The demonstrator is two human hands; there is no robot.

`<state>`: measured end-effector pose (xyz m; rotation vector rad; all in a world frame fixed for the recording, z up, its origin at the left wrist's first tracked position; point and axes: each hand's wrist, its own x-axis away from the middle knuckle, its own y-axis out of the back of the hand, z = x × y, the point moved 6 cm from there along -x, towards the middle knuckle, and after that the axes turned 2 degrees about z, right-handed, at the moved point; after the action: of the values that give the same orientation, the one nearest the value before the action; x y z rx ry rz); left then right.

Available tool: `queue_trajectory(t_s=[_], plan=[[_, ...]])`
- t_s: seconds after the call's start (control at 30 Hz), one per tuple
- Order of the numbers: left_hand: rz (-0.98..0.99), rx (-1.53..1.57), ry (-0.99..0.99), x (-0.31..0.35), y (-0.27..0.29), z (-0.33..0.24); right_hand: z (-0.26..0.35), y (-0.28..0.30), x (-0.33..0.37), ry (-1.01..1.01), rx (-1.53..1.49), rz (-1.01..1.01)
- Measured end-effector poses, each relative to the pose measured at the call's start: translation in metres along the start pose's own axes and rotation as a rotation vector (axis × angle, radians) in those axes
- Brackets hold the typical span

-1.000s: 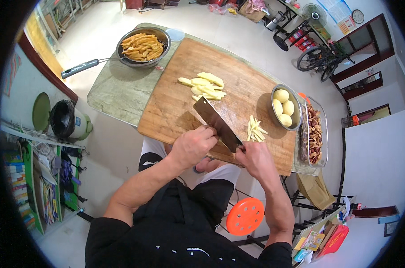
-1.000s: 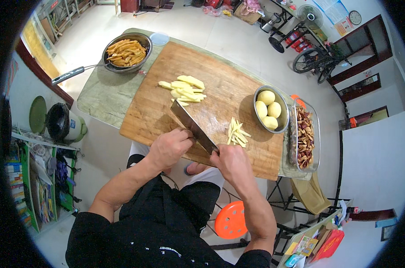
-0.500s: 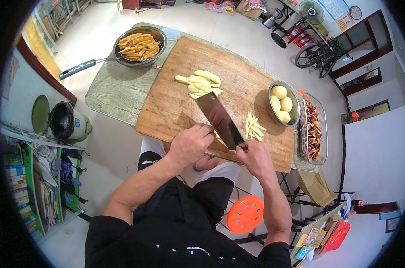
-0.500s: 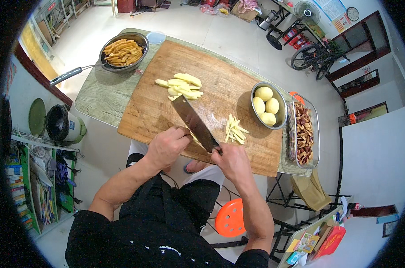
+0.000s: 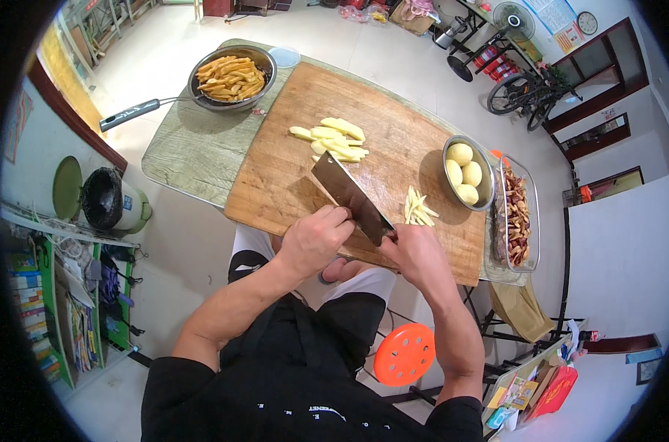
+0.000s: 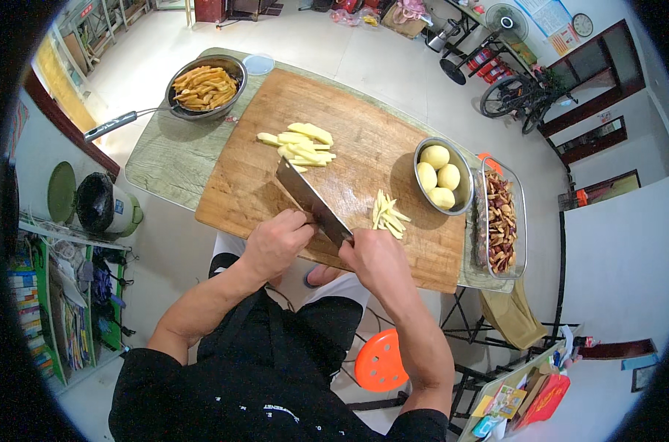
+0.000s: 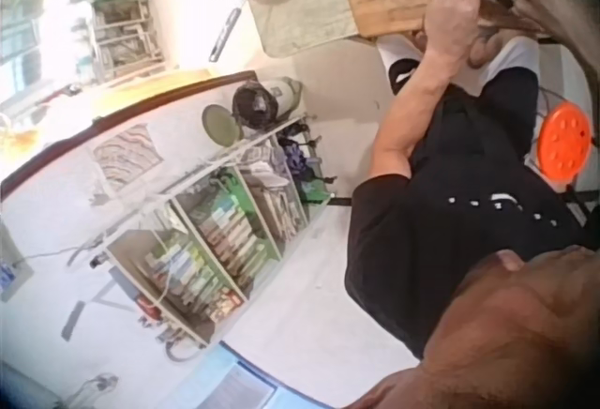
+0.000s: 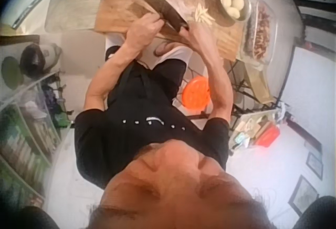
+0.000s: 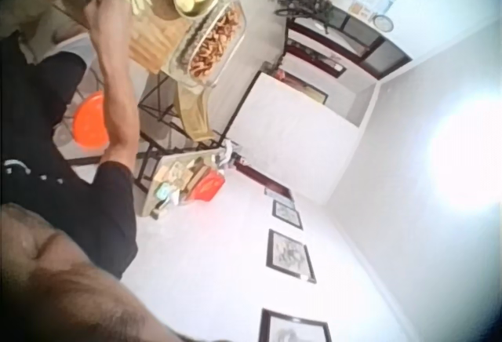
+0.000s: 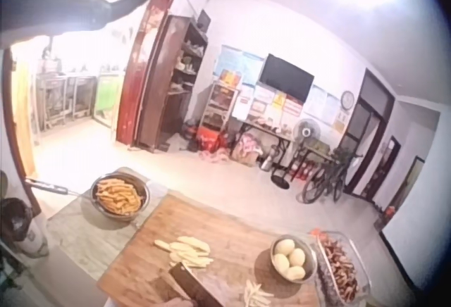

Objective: The person slices peeled potatoes into thin strips on a wooden cutting board using a large cleaver. The person holds the potato slices with one hand and cuts them into uniform strips with the other, accumulating a pile of cut potatoes on the board.

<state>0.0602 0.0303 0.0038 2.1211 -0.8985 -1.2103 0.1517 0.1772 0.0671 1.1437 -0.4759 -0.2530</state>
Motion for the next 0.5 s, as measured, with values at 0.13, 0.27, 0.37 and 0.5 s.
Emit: queue_trajectory(t_s=[0.13, 0.27, 0.37, 0.5], plan=[[0.007, 0.016, 0.027, 0.0, -0.001, 0.0, -0.019, -0.005, 0.009, -0.006, -0.158, -0.043], [0.025, 0.011, 0.031, 0.001, -0.002, 0.002, -0.014, -0.003, 0.007, 0.068, -0.116, -0.056], [-0.012, -0.004, -0.003, 0.001, 0.0, 0.001, -0.01, -0.004, 0.004, 0.058, -0.088, -0.004], [-0.013, -0.031, -0.024, 0.0, 0.002, -0.001, -0.003, 0.0, 0.005, 0.019, -0.073, 0.023]])
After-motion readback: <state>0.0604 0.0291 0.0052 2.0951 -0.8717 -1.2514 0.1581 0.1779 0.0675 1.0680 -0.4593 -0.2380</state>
